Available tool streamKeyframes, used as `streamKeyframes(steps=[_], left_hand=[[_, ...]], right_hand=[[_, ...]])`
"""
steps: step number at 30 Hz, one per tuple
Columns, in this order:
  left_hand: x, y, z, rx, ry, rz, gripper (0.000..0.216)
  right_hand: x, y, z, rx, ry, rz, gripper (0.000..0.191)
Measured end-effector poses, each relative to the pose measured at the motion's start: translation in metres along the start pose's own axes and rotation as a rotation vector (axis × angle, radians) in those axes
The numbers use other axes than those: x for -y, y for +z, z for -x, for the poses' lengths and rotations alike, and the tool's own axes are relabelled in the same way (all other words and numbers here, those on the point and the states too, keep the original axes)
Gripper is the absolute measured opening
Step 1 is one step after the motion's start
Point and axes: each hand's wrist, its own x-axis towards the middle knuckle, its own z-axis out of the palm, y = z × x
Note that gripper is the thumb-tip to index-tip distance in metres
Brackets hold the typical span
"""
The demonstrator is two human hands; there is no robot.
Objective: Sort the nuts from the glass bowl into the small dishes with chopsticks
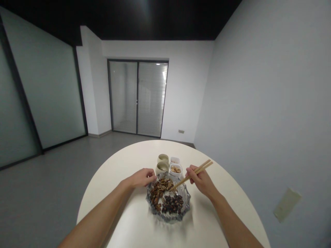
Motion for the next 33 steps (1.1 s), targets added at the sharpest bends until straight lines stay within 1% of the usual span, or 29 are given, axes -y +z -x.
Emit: streamKeyframes(steps=[4,10,17,19,21,26,30,33], left_hand=[[-0.001,0.000,0.000,-0.004,-0.014,-0.011,0.040],[0.000,0.000,0.001,0.003,-0.014,0.019,0.040],[0.001,-0.001,0.000,-0.011,-0.016,-0.025,0.040],[0.003,-0.001,0.000,-0.009,-0.013,-0.030,0.040],[0.004,-0.001,-0.001,-0.007,-0.017,-0.032,0.040],[0.006,-0.001,-0.001,-0.002,-0.017,-0.028,0.039],[0.007,-0.002,-0.001,-0.004,-0.013,-0.029,0.038],[0.007,-0.001,-0.001,-0.006,-0.017,-0.013,0.037]], right_hand=[[0.001,0.000,0.000,-0.030,-0.003,-0.001,0.051],[0.003,-0.004,-0.006,-0.144,-0.052,0.004,0.053],[0.006,0.001,-0.032,-0.353,-0.086,0.021,0.053],[0.006,0.004,-0.042,-0.384,-0.090,0.020,0.053],[0.005,0.008,-0.052,-0.393,-0.097,0.031,0.053],[-0.002,0.019,-0.070,-0.363,-0.113,0.061,0.049],[-0.012,0.028,-0.075,-0.347,-0.113,0.071,0.047],[-0.019,0.033,-0.075,-0.288,-0.086,0.115,0.045]])
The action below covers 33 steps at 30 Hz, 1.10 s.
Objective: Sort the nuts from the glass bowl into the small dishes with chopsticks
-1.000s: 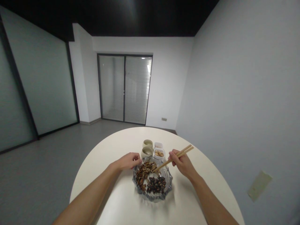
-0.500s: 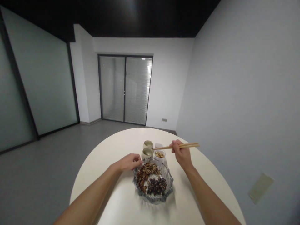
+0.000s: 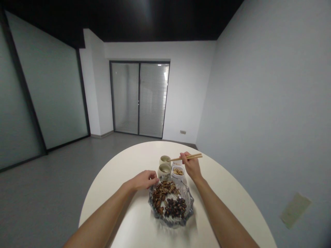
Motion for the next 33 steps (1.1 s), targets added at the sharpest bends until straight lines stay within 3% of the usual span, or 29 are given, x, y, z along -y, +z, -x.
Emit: streamKeyframes(steps=[7,13,19,25,33], left_hand=[[-0.002,0.000,0.001,-0.002,-0.002,0.010,0.038],[-0.004,0.001,0.000,-0.006,0.007,0.001,0.037],[-0.006,0.001,0.000,-0.002,0.003,0.016,0.037],[-0.003,0.003,-0.001,-0.006,0.000,0.028,0.036],[-0.003,0.003,0.000,0.006,0.005,0.036,0.037]], right_hand=[[-0.004,-0.007,0.006,0.057,0.019,0.038,0.039],[-0.002,-0.016,0.008,0.031,-0.055,-0.015,0.035],[0.002,-0.016,0.015,0.102,-0.126,-0.051,0.031],[0.000,-0.016,0.022,0.084,-0.103,-0.066,0.031],[0.016,-0.033,0.033,-0.068,0.020,-0.097,0.038]])
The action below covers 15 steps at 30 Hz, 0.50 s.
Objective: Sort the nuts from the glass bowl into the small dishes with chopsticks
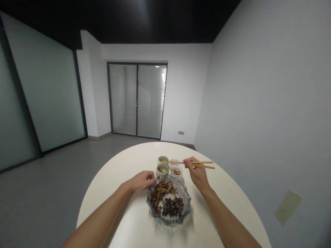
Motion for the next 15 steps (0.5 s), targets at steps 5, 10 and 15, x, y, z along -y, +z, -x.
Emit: streamKeyframes(steps=[5,10,15], left_hand=[[-0.001,-0.001,0.001,-0.012,0.003,-0.020,0.037],[0.003,0.000,-0.001,-0.012,0.004,-0.028,0.038],[0.003,0.000,-0.001,-0.003,0.000,-0.010,0.039]], right_hand=[[0.009,-0.013,0.013,0.167,0.032,-0.076,0.044],[0.008,-0.018,0.018,0.296,0.063,-0.039,0.047],[0.004,-0.016,0.016,0.271,0.112,-0.033,0.045]])
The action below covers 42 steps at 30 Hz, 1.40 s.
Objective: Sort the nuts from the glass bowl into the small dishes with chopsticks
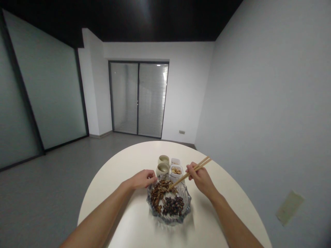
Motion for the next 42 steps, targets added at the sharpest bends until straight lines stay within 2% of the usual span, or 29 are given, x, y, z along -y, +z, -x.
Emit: streamKeyframes(steps=[14,36,42], left_hand=[[-0.009,-0.003,0.002,0.001,-0.006,-0.019,0.042],[-0.010,-0.004,0.003,0.001,-0.005,-0.048,0.040],[-0.008,-0.003,0.003,-0.002,-0.008,-0.040,0.040]], right_hand=[[-0.001,0.007,0.003,0.077,-0.017,0.067,0.044],[0.005,0.005,0.004,0.068,-0.050,0.055,0.043],[0.005,0.004,0.002,0.067,0.003,-0.014,0.040]])
